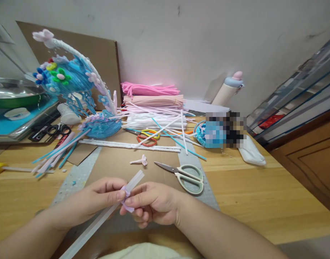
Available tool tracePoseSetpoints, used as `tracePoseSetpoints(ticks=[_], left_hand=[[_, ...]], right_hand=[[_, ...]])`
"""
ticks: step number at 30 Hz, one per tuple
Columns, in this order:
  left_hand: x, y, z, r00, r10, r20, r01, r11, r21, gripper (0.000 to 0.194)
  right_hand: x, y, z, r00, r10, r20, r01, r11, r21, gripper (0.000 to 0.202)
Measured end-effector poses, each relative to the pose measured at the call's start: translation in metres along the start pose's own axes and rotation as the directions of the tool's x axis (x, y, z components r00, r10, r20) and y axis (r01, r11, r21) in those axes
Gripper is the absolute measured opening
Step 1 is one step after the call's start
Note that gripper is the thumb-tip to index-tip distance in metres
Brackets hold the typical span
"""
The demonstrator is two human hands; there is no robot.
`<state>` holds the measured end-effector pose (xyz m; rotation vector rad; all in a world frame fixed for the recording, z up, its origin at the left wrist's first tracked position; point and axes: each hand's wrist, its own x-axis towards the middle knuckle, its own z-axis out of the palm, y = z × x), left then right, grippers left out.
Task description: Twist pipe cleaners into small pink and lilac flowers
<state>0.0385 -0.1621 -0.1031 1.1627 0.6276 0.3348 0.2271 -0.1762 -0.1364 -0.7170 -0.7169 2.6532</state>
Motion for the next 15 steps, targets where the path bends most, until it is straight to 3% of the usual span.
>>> tracePoseSetpoints(ticks=[3,6,8,11,15], left_hand=[[-0.001,0.002,-0.001,0.999,-0.042,-0.031,0.043,0.999,0.012,0.034],[0.0,0.002,0.001,0.993,-0.079,-0.09,0.081,0.996,0.022,0.035],[0.0,0.0,0.002,0.988,-0.087,-0.128,0.091,0.995,0.029,0.036],[0.001,-0.003,0.003,0.984,-0.093,-0.155,0.101,0.994,0.043,0.037],[0.002,-0.007,0.002,0.98,-0.071,-0.188,0.087,0.993,0.08,0.034]], right_hand=[[-0.002,-0.004,0.003,0.998,-0.061,0.007,0.062,0.992,-0.109,0.015],[-0.004,-0.008,0.008,0.965,-0.233,-0.117,0.176,0.914,-0.366,0.01],[-0.005,-0.008,0.01,0.935,-0.297,-0.196,0.171,0.857,-0.486,0.011],[-0.004,-0.007,0.01,0.929,-0.286,-0.234,0.142,0.861,-0.488,0.018],[-0.002,-0.006,0.005,0.929,-0.318,-0.191,0.216,0.882,-0.419,0.024]])
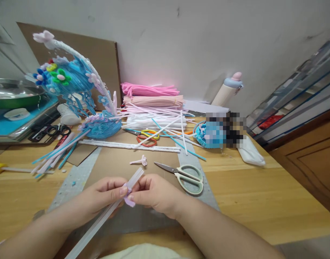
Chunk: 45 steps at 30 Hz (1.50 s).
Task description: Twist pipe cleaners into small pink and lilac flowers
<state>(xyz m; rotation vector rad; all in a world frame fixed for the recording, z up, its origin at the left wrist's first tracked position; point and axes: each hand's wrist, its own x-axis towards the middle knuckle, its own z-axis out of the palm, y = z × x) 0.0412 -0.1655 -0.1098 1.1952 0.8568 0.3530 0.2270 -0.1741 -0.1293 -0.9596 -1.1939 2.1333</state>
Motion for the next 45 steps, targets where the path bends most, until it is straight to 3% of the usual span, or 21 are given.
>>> tracePoseSetpoints(ticks=[3,7,12,18,24,31,33,35,36,37,38,39,41,42,43,44,45], left_hand=[[0.003,-0.001,0.002,0.99,0.142,0.007,-0.142,0.99,0.016,0.028],[0.004,-0.001,0.007,0.958,0.274,-0.084,-0.259,0.954,0.151,0.026],[0.001,0.002,0.01,0.918,0.374,-0.131,-0.314,0.888,0.337,0.026],[-0.001,0.002,0.011,0.911,0.386,-0.143,-0.317,0.88,0.354,0.029],[0.003,-0.002,0.013,0.928,0.314,-0.2,-0.292,0.947,0.131,0.027],[0.004,-0.003,0.013,0.937,0.295,-0.185,-0.269,0.951,0.156,0.029],[0.005,-0.004,0.014,0.944,0.289,-0.157,-0.278,0.956,0.088,0.029],[0.007,-0.006,0.016,0.955,0.258,-0.146,-0.267,0.963,-0.041,0.029],[0.007,-0.007,0.016,0.964,0.221,-0.149,-0.238,0.965,-0.11,0.029],[0.008,-0.008,0.017,0.975,0.165,-0.151,-0.191,0.965,-0.177,0.03],[0.009,-0.009,0.016,0.984,0.101,-0.149,-0.136,0.96,-0.245,0.031],[0.009,-0.009,0.016,0.991,0.037,-0.128,-0.076,0.946,-0.314,0.033],[0.009,-0.01,0.014,0.997,-0.06,-0.045,0.034,0.899,-0.437,0.036],[0.009,-0.009,0.014,0.996,-0.085,-0.012,0.069,0.876,-0.477,0.035],[0.008,-0.009,0.013,0.996,-0.094,-0.001,0.081,0.864,-0.497,0.034],[0.007,-0.008,0.012,0.996,-0.092,-0.015,0.072,0.864,-0.499,0.033],[0.006,-0.007,0.012,0.996,-0.079,-0.05,0.045,0.874,-0.484,0.032]], right_hand=[[0.002,0.001,-0.002,0.994,0.075,0.076,-0.089,0.974,0.211,0.022],[0.002,0.001,-0.002,0.969,0.189,0.158,-0.242,0.848,0.473,0.015],[0.002,0.002,-0.002,0.933,0.239,0.27,-0.353,0.754,0.554,0.019],[0.001,0.002,0.001,0.965,0.106,0.238,-0.222,0.811,0.541,0.013],[0.003,0.004,0.009,0.999,-0.031,0.009,0.026,0.933,0.359,0.017],[0.003,0.002,0.009,0.998,0.032,0.048,-0.047,0.934,0.355,0.022],[0.003,0.004,0.011,0.999,-0.005,-0.039,0.015,0.964,0.265,0.023],[0.002,0.006,0.012,0.97,-0.138,-0.199,0.146,0.989,0.025,0.019],[0.001,0.005,0.012,0.933,-0.26,-0.248,0.22,0.959,-0.178,0.015],[-0.001,0.005,0.011,0.883,-0.407,-0.234,0.29,0.865,-0.409,0.012],[-0.003,0.003,0.008,0.826,-0.547,-0.134,0.351,0.687,-0.637,0.011],[-0.005,0.001,0.005,0.772,-0.635,0.045,0.412,0.446,-0.795,0.013],[-0.008,-0.003,-0.002,0.692,-0.615,0.377,0.494,0.024,-0.869,0.018],[-0.008,-0.005,-0.006,0.669,-0.582,0.462,0.514,-0.086,-0.853,0.02],[-0.008,-0.005,-0.008,0.662,-0.567,0.489,0.523,-0.118,-0.844,0.02],[-0.007,-0.005,-0.009,0.674,-0.586,0.45,0.513,-0.068,-0.856,0.018],[-0.006,-0.004,-0.009,0.701,-0.625,0.343,0.486,0.066,-0.871,0.015]])
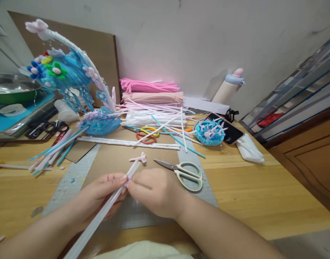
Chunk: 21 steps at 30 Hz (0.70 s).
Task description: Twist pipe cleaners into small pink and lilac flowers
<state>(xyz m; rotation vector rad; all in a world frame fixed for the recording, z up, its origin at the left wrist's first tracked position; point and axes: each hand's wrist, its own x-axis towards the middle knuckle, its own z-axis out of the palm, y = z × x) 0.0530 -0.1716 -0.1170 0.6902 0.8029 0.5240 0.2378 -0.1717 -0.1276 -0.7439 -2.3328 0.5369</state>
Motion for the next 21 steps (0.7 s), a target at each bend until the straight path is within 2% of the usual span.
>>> tracePoseSetpoints(ticks=[1,2,3,4,5,7,8,9,11,14,16,19,21], left_hand=[[-0.001,0.001,0.0,0.998,0.046,-0.031,-0.045,0.999,0.028,0.032],[-0.002,0.002,0.001,0.994,0.096,-0.059,-0.093,0.994,0.063,0.032],[-0.002,0.003,0.002,0.987,0.142,-0.079,-0.134,0.986,0.097,0.033],[-0.003,0.004,0.003,0.981,0.175,-0.08,-0.164,0.979,0.124,0.032],[-0.003,0.005,0.003,0.978,0.197,-0.066,-0.187,0.973,0.133,0.031],[-0.002,0.006,0.005,0.978,0.207,0.003,-0.206,0.972,0.117,0.031],[-0.002,0.006,0.006,0.979,0.201,0.039,-0.204,0.973,0.107,0.032],[-0.001,0.005,0.006,0.978,0.197,0.063,-0.203,0.973,0.107,0.032],[0.001,0.004,0.005,0.977,0.2,0.072,-0.208,0.967,0.148,0.032],[0.003,0.003,0.004,0.971,0.217,0.1,-0.235,0.943,0.235,0.032],[0.003,0.004,0.004,0.97,0.216,0.111,-0.24,0.93,0.28,0.033],[0.002,0.005,0.005,0.971,0.227,0.07,-0.237,0.904,0.354,0.032],[0.002,0.005,0.005,0.97,0.236,0.054,-0.238,0.89,0.388,0.031]], right_hand=[[0.001,0.0,0.003,0.986,0.156,-0.05,-0.148,0.979,0.143,0.009],[0.002,0.0,0.007,0.935,0.349,-0.06,-0.311,0.891,0.329,0.007],[0.004,0.0,0.01,0.857,0.515,0.001,-0.441,0.732,0.519,0.013],[0.005,-0.001,0.014,0.775,0.62,0.118,-0.524,0.528,0.669,0.02],[0.006,-0.001,0.017,0.711,0.651,0.266,-0.569,0.312,0.761,0.024],[0.007,-0.001,0.02,0.645,0.532,0.549,-0.618,-0.059,0.784,0.028],[0.007,-0.001,0.021,0.623,0.446,0.642,-0.632,-0.197,0.75,0.033],[0.006,-0.001,0.021,0.612,0.372,0.698,-0.634,-0.297,0.714,0.037],[0.005,-0.002,0.019,0.613,0.327,0.72,-0.61,-0.383,0.693,0.038],[0.005,-0.005,0.015,0.628,0.443,0.639,-0.555,-0.321,0.768,0.021],[0.007,-0.007,0.012,0.601,0.479,0.639,-0.559,-0.319,0.765,0.018],[0.008,-0.009,0.007,0.541,0.433,0.721,-0.562,-0.451,0.693,0.017],[0.009,-0.01,0.006,0.523,0.399,0.753,-0.555,-0.512,0.656,0.019]])
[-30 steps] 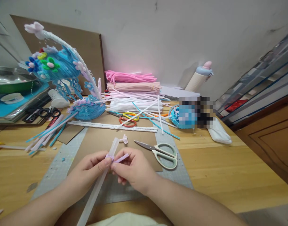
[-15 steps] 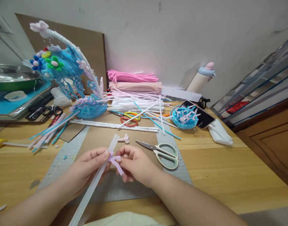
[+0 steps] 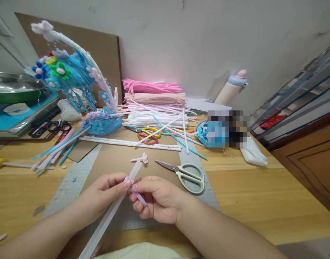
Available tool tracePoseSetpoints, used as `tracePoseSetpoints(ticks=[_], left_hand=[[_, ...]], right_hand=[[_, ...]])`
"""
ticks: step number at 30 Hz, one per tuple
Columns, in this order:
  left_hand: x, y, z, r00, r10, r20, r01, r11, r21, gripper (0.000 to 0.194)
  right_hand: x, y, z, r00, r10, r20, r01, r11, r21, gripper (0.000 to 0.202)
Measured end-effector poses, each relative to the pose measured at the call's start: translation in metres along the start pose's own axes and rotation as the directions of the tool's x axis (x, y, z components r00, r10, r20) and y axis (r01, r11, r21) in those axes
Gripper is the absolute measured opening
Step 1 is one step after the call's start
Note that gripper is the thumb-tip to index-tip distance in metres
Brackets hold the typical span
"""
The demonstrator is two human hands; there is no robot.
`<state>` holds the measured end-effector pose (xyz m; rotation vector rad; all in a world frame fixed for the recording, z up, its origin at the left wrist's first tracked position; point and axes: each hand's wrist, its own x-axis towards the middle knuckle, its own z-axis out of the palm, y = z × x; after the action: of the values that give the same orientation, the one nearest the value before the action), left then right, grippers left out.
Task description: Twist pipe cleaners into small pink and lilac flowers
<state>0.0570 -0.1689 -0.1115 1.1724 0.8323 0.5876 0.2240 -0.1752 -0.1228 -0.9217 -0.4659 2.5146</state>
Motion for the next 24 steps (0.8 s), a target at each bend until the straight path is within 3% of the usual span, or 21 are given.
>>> tracePoseSetpoints(ticks=[2,4,6,7,9,10,11,12,13,14,15,16,17,19,20,22,24], left_hand=[[-0.001,0.0,0.0,1.0,-0.011,0.015,0.011,1.0,-0.019,0.031],[-0.002,-0.001,0.0,0.997,-0.063,0.039,0.066,0.995,-0.078,0.033],[-0.003,-0.002,-0.001,0.988,-0.147,0.054,0.153,0.977,-0.146,0.035],[-0.004,-0.003,-0.001,0.981,-0.184,0.059,0.192,0.965,-0.18,0.035],[-0.005,-0.005,-0.002,0.965,-0.247,0.086,0.261,0.931,-0.257,0.036],[-0.005,-0.006,-0.003,0.957,-0.269,0.11,0.29,0.912,-0.29,0.036],[-0.005,-0.007,-0.003,0.95,-0.284,0.129,0.311,0.896,-0.318,0.036],[-0.005,-0.008,-0.004,0.946,-0.293,0.139,0.324,0.885,-0.334,0.036],[-0.005,-0.008,-0.004,0.946,-0.295,0.137,0.324,0.882,-0.341,0.035],[-0.005,-0.008,-0.005,0.951,-0.286,0.119,0.31,0.889,-0.338,0.034],[-0.004,-0.007,-0.005,0.958,-0.272,0.087,0.286,0.901,-0.326,0.033],[-0.004,-0.006,-0.005,0.966,-0.253,0.05,0.256,0.917,-0.305,0.033],[-0.003,-0.005,-0.004,0.974,-0.228,0.017,0.224,0.934,-0.277,0.032],[-0.002,-0.001,-0.003,0.988,-0.152,0.002,0.149,0.961,-0.234,0.032],[-0.002,0.001,-0.001,0.994,-0.109,0.03,0.113,0.966,-0.232,0.031],[-0.001,0.003,0.001,0.993,-0.04,0.114,0.069,0.963,-0.262,0.031],[-0.001,0.002,0.002,0.986,-0.035,0.166,0.081,0.956,-0.282,0.031]], right_hand=[[0.001,0.002,0.002,0.999,-0.031,-0.031,0.029,0.999,-0.046,0.02],[0.002,0.006,0.003,0.978,-0.171,-0.122,0.143,0.967,-0.209,0.021],[0.003,0.011,0.004,0.889,-0.422,-0.18,0.283,0.814,-0.508,0.018],[0.002,0.013,0.003,0.814,-0.565,-0.136,0.335,0.647,-0.685,0.015],[-0.002,0.016,0.001,0.652,-0.743,0.152,0.365,0.132,-0.921,0.012],[-0.005,0.016,0.0,0.592,-0.732,0.337,0.348,-0.144,-0.926,0.013],[-0.007,0.015,-0.001,0.556,-0.672,0.489,0.327,-0.364,-0.872,0.015],[-0.009,0.014,-0.002,0.544,-0.602,0.585,0.315,-0.499,-0.807,0.016],[-0.011,0.013,-0.003,0.546,-0.565,0.618,0.315,-0.546,-0.777,0.017],[-0.011,0.011,-0.003,0.561,-0.576,0.595,0.326,-0.507,-0.798,0.016],[-0.011,0.009,-0.003,0.59,-0.615,0.523,0.352,-0.388,-0.852,0.012],[-0.009,0.007,-0.003,0.632,-0.656,0.412,0.391,-0.189,-0.901,0.009],[-0.007,0.005,-0.003,0.692,-0.667,0.276,0.425,0.069,-0.902,0.014],[-0.002,0.002,-0.004,0.846,-0.531,0.051,0.4,0.57,-0.718,0.031],[0.001,0.001,-0.005,0.912,-0.409,0.012,0.338,0.737,-0.586,0.037],[0.004,0.001,-0.008,0.983,-0.183,0.031,0.181,0.905,-0.384,0.039],[0.006,0.002,-0.01,0.996,-0.051,0.074,0.069,0.958,-0.277,0.028]])
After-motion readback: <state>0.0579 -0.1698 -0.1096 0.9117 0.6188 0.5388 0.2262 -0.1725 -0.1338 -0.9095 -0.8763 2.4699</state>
